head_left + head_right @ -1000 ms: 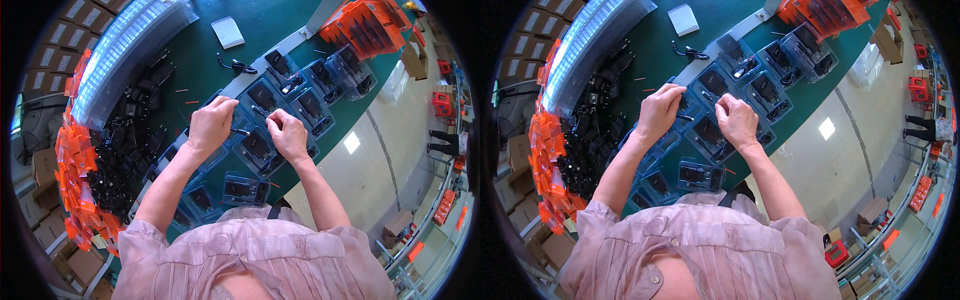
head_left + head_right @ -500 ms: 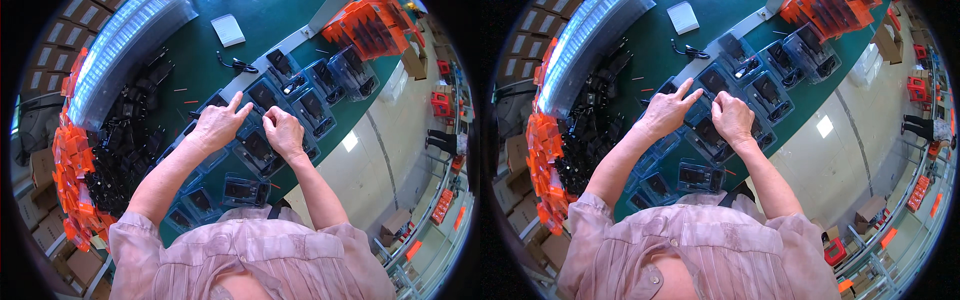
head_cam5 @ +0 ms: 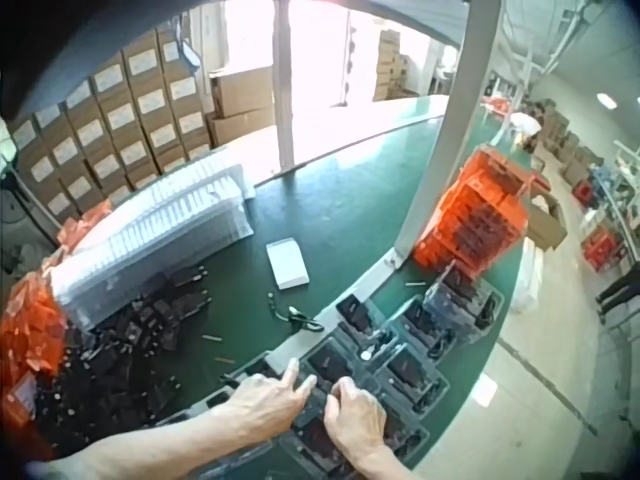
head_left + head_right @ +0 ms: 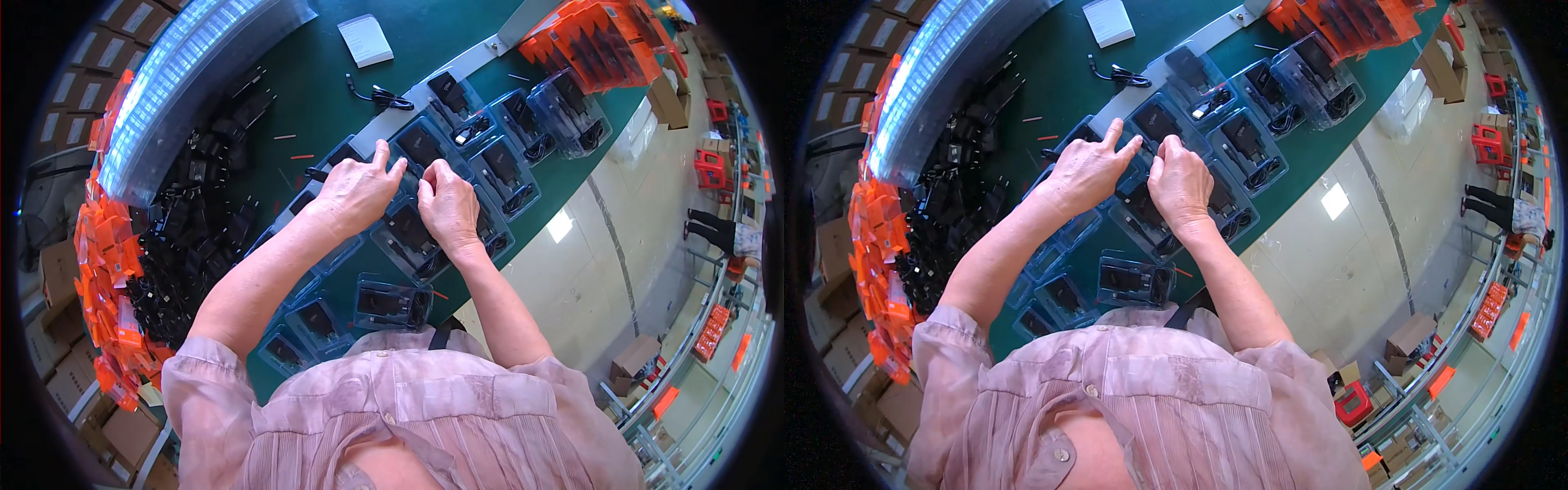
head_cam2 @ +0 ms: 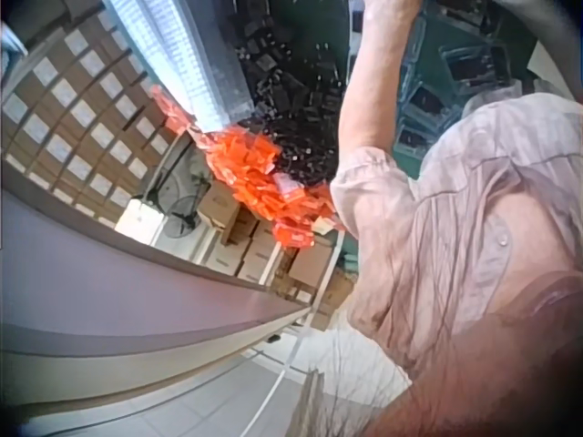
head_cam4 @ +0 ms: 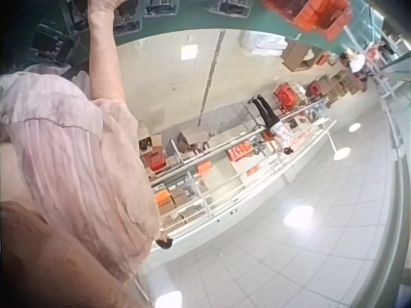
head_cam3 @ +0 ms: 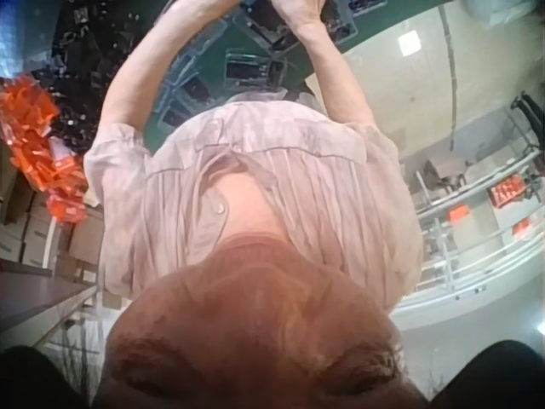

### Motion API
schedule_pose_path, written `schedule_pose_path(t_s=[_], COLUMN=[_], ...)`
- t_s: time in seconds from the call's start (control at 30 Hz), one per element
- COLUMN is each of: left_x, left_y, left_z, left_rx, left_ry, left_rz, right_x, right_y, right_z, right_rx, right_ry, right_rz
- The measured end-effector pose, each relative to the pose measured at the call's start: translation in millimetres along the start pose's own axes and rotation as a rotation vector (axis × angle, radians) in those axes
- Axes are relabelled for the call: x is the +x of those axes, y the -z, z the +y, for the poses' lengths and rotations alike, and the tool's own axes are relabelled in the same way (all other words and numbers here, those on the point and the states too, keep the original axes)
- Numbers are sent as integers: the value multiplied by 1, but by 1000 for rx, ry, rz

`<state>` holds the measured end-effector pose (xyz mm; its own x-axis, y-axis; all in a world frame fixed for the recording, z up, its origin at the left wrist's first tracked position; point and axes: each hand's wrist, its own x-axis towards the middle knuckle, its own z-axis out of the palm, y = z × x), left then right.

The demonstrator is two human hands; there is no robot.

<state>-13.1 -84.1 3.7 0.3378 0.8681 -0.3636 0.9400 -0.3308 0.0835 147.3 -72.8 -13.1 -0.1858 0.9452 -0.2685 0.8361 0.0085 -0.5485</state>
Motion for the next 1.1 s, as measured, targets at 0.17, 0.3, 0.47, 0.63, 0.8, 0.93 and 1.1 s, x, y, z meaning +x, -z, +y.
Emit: schedule_pose_path(t_s=[0.17, 0.3, 0.47, 0.63, 0.8, 0.93, 1.1], left_x=[3, 4, 3, 6, 6, 4, 5], left_y=[5, 0, -3, -2, 1, -2, -3], left_z=[3, 7, 9, 10, 7, 9, 9], left_rx=[-28, 2, 15, 15, -21, -23, -23], left_ry=[19, 24, 16, 12, 13, 16, 13], left_rz=[-23, 6, 47, 40, 7, 22, 15], right_x=[-6, -8, -11, -13, -32, -30, -23], right_y=[-2, -3, -1, -5, 5, 4, 3], right_z=[0, 7, 3, 9, 18, 15, 10], right_rx=[1, 25, -57, -157, -250, -127, -182], right_ry=[86, 30, 42, 92, 194, 27, 54], right_rz=[125, 139, 146, 222, 351, 244, 210])
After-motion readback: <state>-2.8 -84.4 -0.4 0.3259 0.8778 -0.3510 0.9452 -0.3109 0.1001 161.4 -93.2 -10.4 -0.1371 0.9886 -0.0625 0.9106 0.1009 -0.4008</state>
